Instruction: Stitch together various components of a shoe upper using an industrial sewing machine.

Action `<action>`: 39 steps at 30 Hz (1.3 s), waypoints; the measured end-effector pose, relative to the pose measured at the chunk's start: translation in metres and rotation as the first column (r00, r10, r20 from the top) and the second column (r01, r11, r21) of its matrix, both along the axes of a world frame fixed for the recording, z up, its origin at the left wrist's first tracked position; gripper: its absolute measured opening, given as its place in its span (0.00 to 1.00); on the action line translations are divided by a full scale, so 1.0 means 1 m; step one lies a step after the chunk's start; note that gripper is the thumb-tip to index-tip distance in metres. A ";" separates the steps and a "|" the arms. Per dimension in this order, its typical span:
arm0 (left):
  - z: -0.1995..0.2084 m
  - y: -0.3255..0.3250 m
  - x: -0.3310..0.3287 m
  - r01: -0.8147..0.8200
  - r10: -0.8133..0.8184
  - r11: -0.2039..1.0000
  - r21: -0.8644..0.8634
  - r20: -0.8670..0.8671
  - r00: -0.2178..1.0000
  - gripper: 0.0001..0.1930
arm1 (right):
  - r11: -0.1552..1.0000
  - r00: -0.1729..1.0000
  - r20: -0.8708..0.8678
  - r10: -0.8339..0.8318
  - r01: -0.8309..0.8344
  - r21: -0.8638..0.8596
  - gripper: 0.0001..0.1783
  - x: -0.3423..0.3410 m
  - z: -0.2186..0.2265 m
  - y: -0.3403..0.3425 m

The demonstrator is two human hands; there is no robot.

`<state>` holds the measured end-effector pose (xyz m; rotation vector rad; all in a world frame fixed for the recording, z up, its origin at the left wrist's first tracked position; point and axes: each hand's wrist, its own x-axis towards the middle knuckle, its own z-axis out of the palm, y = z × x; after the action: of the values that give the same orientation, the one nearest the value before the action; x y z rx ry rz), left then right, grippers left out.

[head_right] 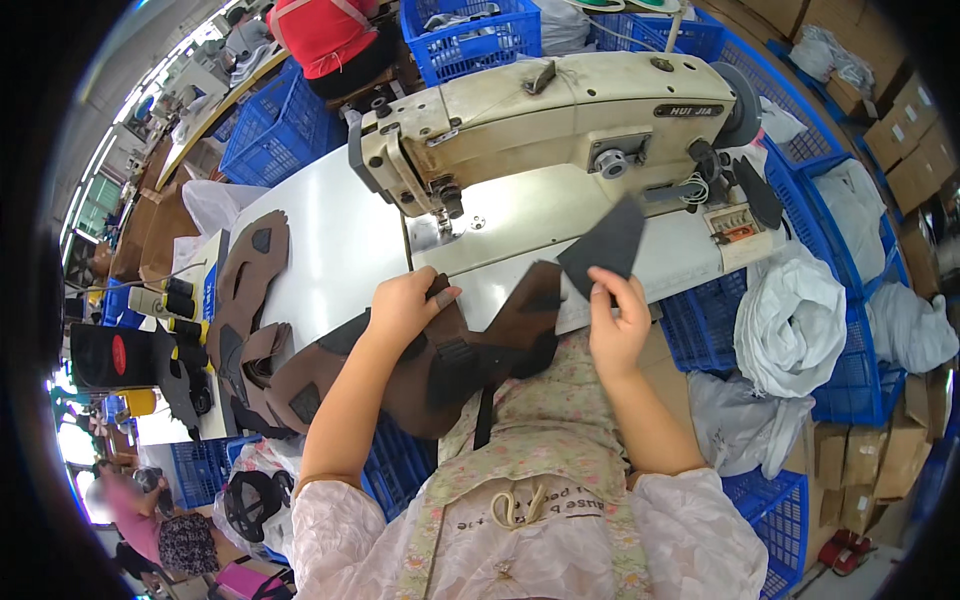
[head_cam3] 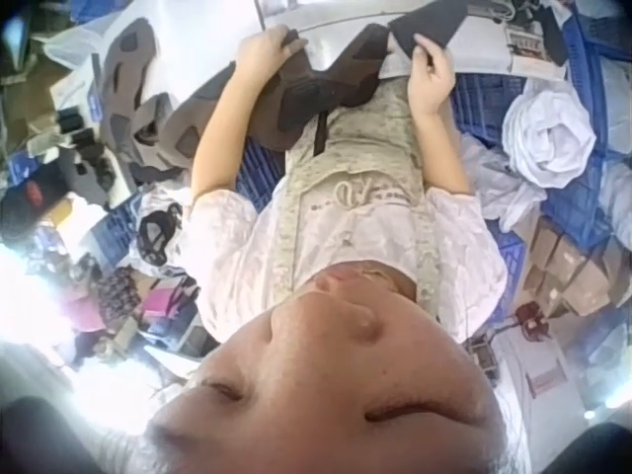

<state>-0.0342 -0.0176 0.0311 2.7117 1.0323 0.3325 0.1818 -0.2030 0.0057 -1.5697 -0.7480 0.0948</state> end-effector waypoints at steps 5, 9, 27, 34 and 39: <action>-0.013 0.007 0.003 -0.106 0.121 0.975 -0.197 0.065 0.991 0.18 | 0.774 0.770 -0.134 0.623 -0.633 -0.036 0.09 -0.044 0.012 0.005; -0.008 0.014 0.000 -0.187 0.239 0.908 -0.374 0.098 0.966 0.16 | 0.754 0.747 -0.202 0.633 -0.654 -0.058 0.09 -0.060 -0.014 0.033; -0.014 0.023 -0.009 -0.083 0.186 0.815 -0.574 0.124 0.975 0.22 | 0.878 0.734 0.538 0.415 -0.169 -0.448 0.27 -0.018 -0.019 0.053; -0.023 0.022 -0.011 -0.204 0.301 0.839 -0.505 0.117 0.946 0.21 | 0.852 0.713 0.494 0.498 -0.298 -0.430 0.21 -0.007 -0.040 0.084; -0.024 0.020 -0.008 -0.347 0.457 0.846 -0.404 0.216 0.863 0.20 | 0.861 0.711 0.499 0.495 -0.324 -0.393 0.13 -0.005 -0.027 0.119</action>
<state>-0.0420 0.0021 0.0070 2.0274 1.4121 0.5567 0.1772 -0.0843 -0.0216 -1.6817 -1.6497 0.0424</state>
